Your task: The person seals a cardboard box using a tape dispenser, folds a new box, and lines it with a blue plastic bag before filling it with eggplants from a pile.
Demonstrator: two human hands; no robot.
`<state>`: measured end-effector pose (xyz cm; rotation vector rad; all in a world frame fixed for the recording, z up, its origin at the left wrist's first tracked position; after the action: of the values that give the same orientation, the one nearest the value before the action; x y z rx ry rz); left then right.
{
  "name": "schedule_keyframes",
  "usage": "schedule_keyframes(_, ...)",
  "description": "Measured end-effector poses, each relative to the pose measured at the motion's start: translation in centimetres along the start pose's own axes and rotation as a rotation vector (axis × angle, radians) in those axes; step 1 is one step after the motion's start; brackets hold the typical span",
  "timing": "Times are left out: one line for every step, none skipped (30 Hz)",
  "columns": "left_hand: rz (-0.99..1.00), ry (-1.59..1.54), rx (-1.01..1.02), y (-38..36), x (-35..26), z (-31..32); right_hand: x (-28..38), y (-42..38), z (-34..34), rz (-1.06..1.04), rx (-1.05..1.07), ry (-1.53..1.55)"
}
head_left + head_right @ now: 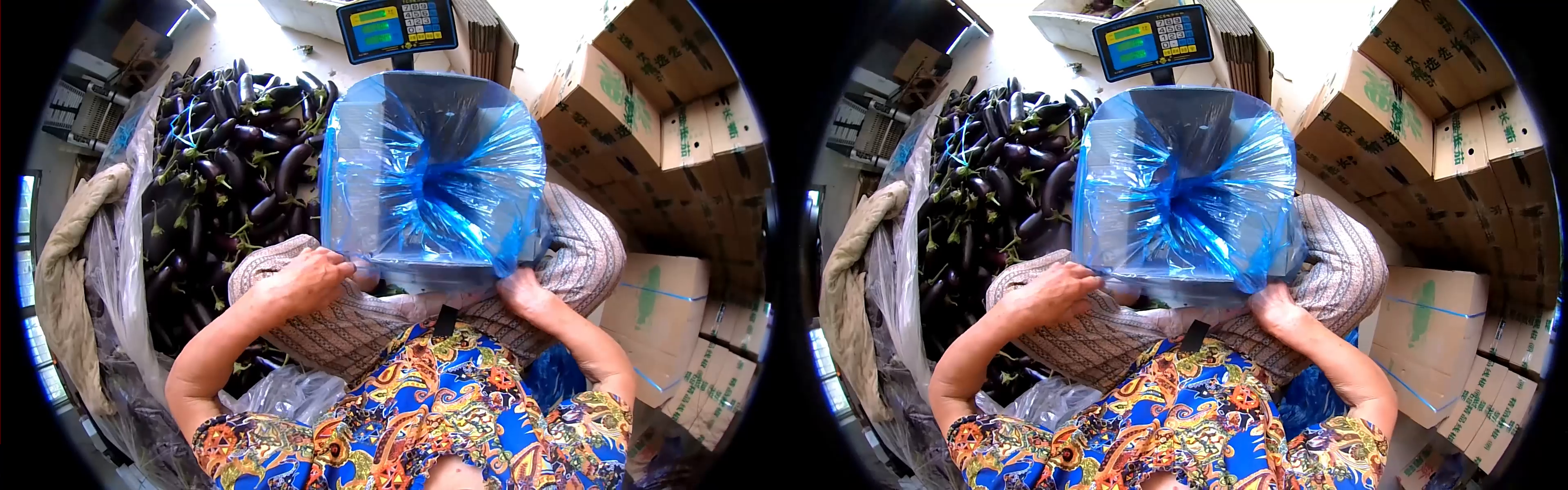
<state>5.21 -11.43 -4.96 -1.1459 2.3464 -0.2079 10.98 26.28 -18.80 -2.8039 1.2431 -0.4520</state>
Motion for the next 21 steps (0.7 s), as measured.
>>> schedule_keyframes(0.003, -0.09, -0.062, -0.2, 0.1, -1.5, -0.2, 0.0, 0.5, 0.084, 0.106, 0.016)
schedule_keyframes(0.004, -0.182, -0.129, -0.3, 0.1, -3.2, -0.3, -0.5, 0.1, 0.104, 0.082, 0.0)
schedule_keyframes(-0.069, -0.255, -0.166, -0.4, 0.3, -5.1, 0.1, -0.7, -1.9, 0.123, 0.058, -0.019)
schedule_keyframes(-0.051, -0.315, -0.263, -0.3, 1.6, -5.8, 0.7, -0.9, -4.2, 0.141, 0.035, -0.038)
schedule_keyframes(-0.166, -0.385, -0.267, -0.2, 3.1, -6.1, 1.6, -0.9, -6.4, 0.098, 0.036, -0.083)
schedule_keyframes(-0.28, -0.455, -0.271, -0.1, 4.8, -6.4, 2.6, -1.1, -8.3, 0.055, -0.001, -0.143)
schedule_keyframes(-0.308, -0.465, -0.296, 0.0, 6.8, -6.1, 3.9, -1.5, -9.9, 0.01, -0.039, -0.202)
schedule_keyframes(-0.338, -0.474, -0.32, 0.3, 8.9, -5.3, 4.9, -1.6, -11.5, -0.036, -0.078, -0.259)
schedule_keyframes(-0.42, -0.549, -0.264, 0.8, 10.6, -4.3, 5.4, -1.3, -13.0, 0.006, -0.035, -0.091)
schedule_keyframes(-0.479, -0.569, -0.247, 1.1, 11.5, -3.4, 5.8, -1.1, -14.5, 0.051, 0.008, 0.075)
schedule_keyframes(-0.535, -0.589, -0.229, 1.4, 12.3, -2.6, 6.2, -0.7, -15.8, 0.099, 0.051, 0.24)
schedule_keyframes(-0.588, -0.609, -0.21, 1.9, 13.0, -1.7, 6.5, 0.1, -17.3, 0.084, -0.041, 0.279)
schedule_keyframes(-0.579, -0.745, -0.182, 2.5, 13.4, -0.6, 6.5, 1.3, -18.8, 0.067, -0.132, 0.318)
schedule_keyframes(-0.633, -0.778, -0.149, 3.1, 11.8, -1.3, 6.4, 2.7, -19.9, 0.047, -0.223, 0.358)
schedule_keyframes(-0.6, -0.884, -0.152, 3.7, 12.1, 0.1, 6.2, 4.3, -20.6, 0.025, -0.267, 0.381)
schedule_keyframes(-0.564, -0.99, -0.155, 4.3, 12.6, 1.8, 5.4, 5.8, -20.3, 0.018, -0.268, 0.368)
schedule_keyframes(-0.555, -1.108, -0.134, 4.7, 12.3, 2.8, 4.6, 7.6, -19.8, -0.004, -0.257, 0.34)
schedule_keyframes(-0.569, -1.287, -0.085, 4.8, 12.6, 4.6, 3.9, 9.5, -19.1, -0.025, -0.244, 0.312)
schedule_keyframes(-0.58, -1.251, -0.034, 4.6, 11.7, 4.4, 3.1, 11.5, -17.8, -0.035, -0.215, 0.256)
schedule_keyframes(-0.592, -1.215, 0.017, 4.5, 10.9, 4.2, 2.5, 13.6, -16.2, -0.045, -0.185, 0.203)
schedule_keyframes(-0.568, -1.261, 0.014, 4.5, 10.7, 5.0, 2.0, 15.9, -14.4, -0.016, -0.035, 0.12)
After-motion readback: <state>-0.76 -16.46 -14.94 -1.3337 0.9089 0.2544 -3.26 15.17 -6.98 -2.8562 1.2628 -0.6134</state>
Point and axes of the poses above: each hand's wrist, its own y-axis towards the middle knuckle, its own z-axis out of the palm, x = y × z, the point moved 4 cm from there along y, towards the middle knuckle, and after that the axes turned 15 degrees about -x, right-handed, at the moved point
